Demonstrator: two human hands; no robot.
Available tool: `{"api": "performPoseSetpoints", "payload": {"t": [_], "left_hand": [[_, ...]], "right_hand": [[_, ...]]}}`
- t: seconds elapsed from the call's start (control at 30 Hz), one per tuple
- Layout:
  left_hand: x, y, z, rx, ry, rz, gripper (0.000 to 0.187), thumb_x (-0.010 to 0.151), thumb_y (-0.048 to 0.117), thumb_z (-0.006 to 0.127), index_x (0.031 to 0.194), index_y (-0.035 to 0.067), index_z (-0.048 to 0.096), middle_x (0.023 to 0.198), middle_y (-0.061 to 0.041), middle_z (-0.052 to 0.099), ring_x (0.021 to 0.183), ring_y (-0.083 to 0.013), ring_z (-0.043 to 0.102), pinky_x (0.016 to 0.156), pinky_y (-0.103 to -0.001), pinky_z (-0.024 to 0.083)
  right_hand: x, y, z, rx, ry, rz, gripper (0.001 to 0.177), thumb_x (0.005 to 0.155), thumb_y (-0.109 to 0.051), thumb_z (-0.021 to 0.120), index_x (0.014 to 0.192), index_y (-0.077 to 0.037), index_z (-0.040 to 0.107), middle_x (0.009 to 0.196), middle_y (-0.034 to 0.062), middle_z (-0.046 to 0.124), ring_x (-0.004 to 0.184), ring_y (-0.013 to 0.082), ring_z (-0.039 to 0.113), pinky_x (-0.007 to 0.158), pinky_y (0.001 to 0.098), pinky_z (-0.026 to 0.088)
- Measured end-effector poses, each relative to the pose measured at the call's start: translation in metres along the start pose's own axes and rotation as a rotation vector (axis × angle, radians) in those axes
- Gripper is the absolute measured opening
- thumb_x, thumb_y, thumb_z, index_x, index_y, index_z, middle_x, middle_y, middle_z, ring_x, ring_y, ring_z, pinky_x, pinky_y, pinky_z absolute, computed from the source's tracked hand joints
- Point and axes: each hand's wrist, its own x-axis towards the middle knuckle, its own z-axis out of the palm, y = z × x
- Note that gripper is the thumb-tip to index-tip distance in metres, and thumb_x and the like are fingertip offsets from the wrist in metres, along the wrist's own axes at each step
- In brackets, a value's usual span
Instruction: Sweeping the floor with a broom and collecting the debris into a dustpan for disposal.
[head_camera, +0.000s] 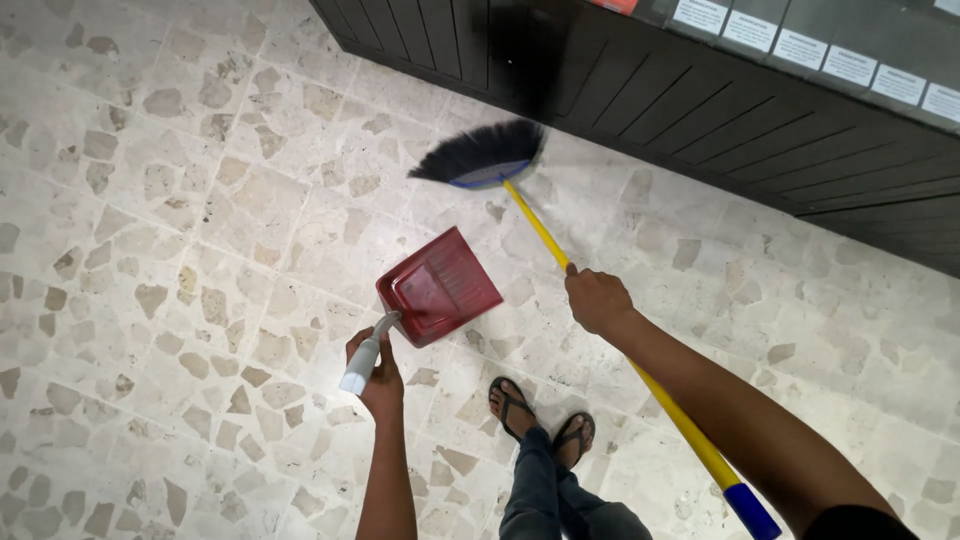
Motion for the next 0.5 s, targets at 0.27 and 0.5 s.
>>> {"api": "performPoseSetpoints", "payload": {"t": [0.27,0.5], "left_hand": [[-0.015,-0.007,-0.016,-0.136,0.034,-0.005,0.022,0.101,0.009,0.069,0.118,0.001,0.059,0.115,-0.012,0.063,0.108,-0.02,0.061,0.092,-0.033,0.055],[-0.031,-0.008,-0.022,-0.101,0.002,-0.031,0.025,0.1,0.012,0.069,0.12,0.001,0.058,0.114,-0.012,0.063,0.107,-0.02,0.061,0.085,-0.034,0.056]], "right_hand": [[-0.127,0.039,0.073,-0.212,-0.157,-0.014,0.053,0.101,-0.013,0.048,0.149,0.006,0.04,0.087,0.0108,0.072,0.071,0.023,0.073,0.061,0.0381,0.059],[-0.251,0.072,0.076,-0.062,-0.29,0.197,0.069,0.096,-0.016,0.053,0.16,-0.01,0.028,0.084,0.0126,0.071,0.07,0.0251,0.073,0.063,0.0408,0.061]]}}
